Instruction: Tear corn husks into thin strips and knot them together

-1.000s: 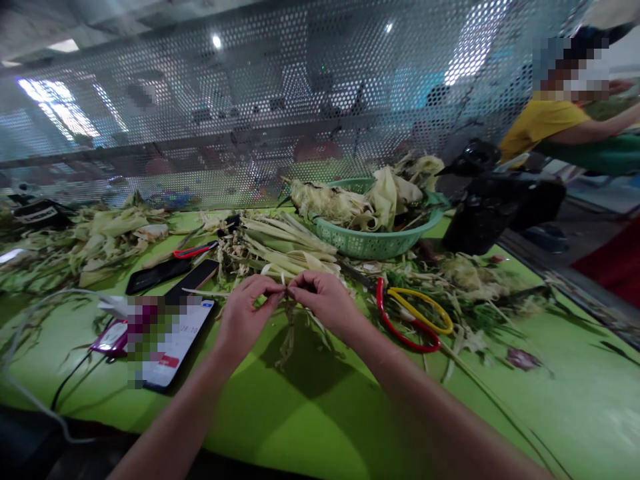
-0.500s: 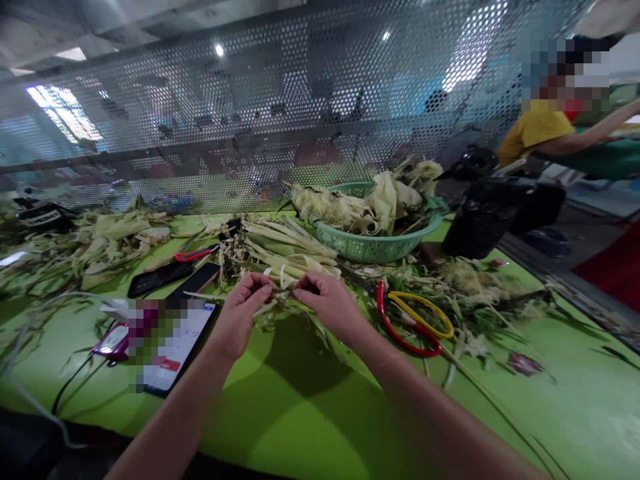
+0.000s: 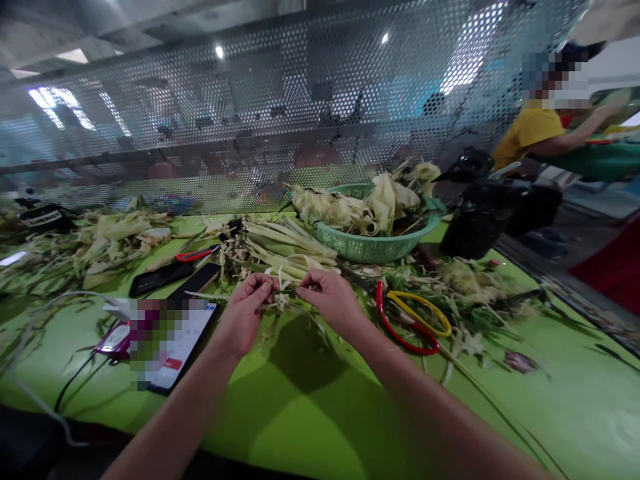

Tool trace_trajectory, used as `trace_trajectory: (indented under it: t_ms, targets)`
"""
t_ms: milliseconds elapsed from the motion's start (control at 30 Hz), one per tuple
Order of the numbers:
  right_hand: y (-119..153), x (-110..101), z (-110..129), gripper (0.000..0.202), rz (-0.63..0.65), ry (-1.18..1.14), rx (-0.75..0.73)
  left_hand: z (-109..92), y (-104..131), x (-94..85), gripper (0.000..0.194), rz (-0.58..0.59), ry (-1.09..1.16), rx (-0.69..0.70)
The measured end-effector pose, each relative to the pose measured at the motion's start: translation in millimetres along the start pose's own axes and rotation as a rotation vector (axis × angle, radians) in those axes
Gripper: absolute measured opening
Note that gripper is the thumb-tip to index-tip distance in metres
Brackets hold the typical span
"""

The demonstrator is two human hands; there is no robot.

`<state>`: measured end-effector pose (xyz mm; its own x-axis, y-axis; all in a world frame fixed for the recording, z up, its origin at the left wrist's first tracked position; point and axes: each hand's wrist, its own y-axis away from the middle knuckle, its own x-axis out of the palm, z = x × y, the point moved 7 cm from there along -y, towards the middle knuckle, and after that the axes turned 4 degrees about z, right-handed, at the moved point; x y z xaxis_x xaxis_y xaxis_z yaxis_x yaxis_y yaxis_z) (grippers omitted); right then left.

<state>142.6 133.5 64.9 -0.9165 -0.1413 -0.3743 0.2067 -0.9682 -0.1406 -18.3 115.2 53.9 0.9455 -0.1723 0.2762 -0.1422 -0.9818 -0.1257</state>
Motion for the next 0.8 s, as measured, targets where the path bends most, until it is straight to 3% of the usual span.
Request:
trace_trajectory:
  t_ms: [167,233,433,633,733,800]
  targets:
    - [5.6,21.4,3.5,0.034,0.190,-0.267,0.065,-1.5,-0.9,-3.2,0.017,0.008,0.008,-0.014]
    - [7.8,26.8,5.0,0.035,0.211,-0.329,0.073,0.2,-0.5,0.4,0.018,0.044,0.010,-0.038]
    - [8.2,23.5,1.5,0.029,0.129,-0.432,0.086,1.3,2.6,2.5,0.019,0.039,0.004,-0.056]
    - [7.1,13.9,-1.4,0.024,0.028,-0.498,0.079,0.4,1.7,11.3,0.032,0.143,-0.220,-0.016]
    - [6.9,13.9,-0.4,0.024,-0.004,-0.462,0.043,-2.0,-0.3,9.4,0.022,0.096,-0.385,0.062]
    - [7.4,15.1,0.4,0.024,-0.026,-0.416,0.011,1.8,-0.8,7.1,0.016,0.062,-0.386,0.031]
